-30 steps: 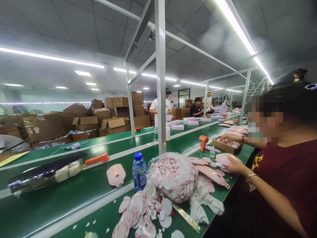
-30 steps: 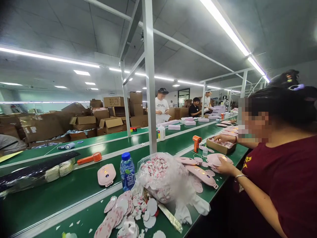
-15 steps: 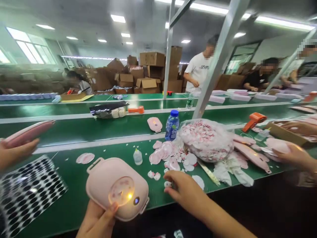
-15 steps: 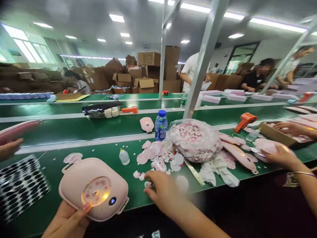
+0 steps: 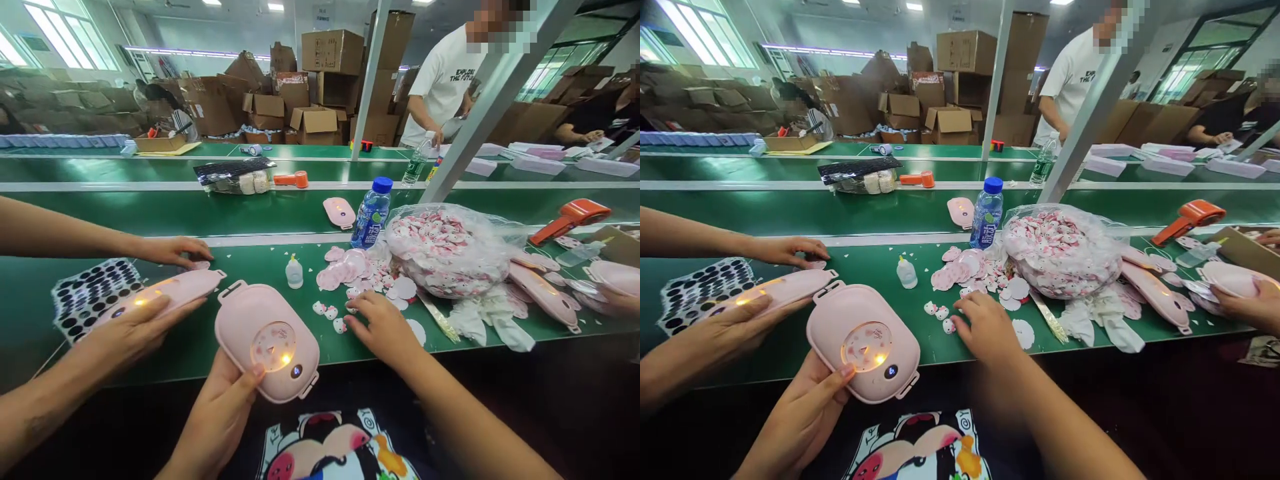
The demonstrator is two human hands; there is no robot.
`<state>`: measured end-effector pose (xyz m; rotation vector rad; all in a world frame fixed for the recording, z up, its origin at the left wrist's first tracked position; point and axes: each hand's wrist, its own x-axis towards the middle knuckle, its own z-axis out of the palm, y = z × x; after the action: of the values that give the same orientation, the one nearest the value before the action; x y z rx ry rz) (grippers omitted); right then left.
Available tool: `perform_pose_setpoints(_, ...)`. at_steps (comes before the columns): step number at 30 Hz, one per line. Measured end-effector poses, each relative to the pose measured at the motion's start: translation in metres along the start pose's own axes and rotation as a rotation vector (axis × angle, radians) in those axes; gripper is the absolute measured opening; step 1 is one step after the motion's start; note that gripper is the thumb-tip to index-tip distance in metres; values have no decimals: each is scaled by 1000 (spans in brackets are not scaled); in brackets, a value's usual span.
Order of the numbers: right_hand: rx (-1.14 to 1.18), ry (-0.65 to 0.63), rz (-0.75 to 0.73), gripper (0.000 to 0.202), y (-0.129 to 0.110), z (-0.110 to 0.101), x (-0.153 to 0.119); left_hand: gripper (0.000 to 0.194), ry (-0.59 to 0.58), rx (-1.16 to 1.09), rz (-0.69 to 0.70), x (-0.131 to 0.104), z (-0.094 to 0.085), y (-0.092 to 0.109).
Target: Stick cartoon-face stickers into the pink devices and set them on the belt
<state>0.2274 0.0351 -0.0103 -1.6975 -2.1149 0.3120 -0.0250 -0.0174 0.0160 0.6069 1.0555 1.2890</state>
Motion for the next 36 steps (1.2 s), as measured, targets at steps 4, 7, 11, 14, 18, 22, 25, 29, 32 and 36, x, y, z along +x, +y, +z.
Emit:
perform_pose_setpoints(4, -78, 24, 28, 19, 18, -11, 13, 73, -52, -23, -61, 0, -3, -10)
perform_pose_setpoints(7, -153, 48, 49, 21, 27, -18, 26, 72, -55, -31, -76, -1, -2, -13)
perform_pose_setpoints(11, -252, 105, 83, 24, 36, -26, 46, 66, -46, -26, -104, -2, 1, -12)
perform_pose_setpoints(14, -295, 90, 33, 26, 43, -26, 62, 65, -59, -15, -110, -3, 2, -10)
perform_pose_setpoints(18, -318, 27, -83, 26, 52, -22, 76, 62, -28, 8, -131, -5, 5, -8)
perform_pose_setpoints(22, -313, 54, -100, 16, 60, -22, 79, 59, -18, 17, -131, -3, 3, -10)
perform_pose_setpoints(25, -281, 129, -77, 15, 63, -28, 77, 61, -61, 24, -159, 1, -2, -12)
perform_pose_setpoints(29, -183, 206, -60, 12, 61, -36, 72, 61, -78, 31, -173, 5, -4, -13)
perform_pose_setpoints(32, -55, 275, -38, 19, 55, -41, 65, 62, -91, 29, -202, 4, 2, -12)
perform_pose_setpoints(36, 137, 338, 40, 27, 44, -48, 56, 71, -97, 17, -181, 2, 9, -11)
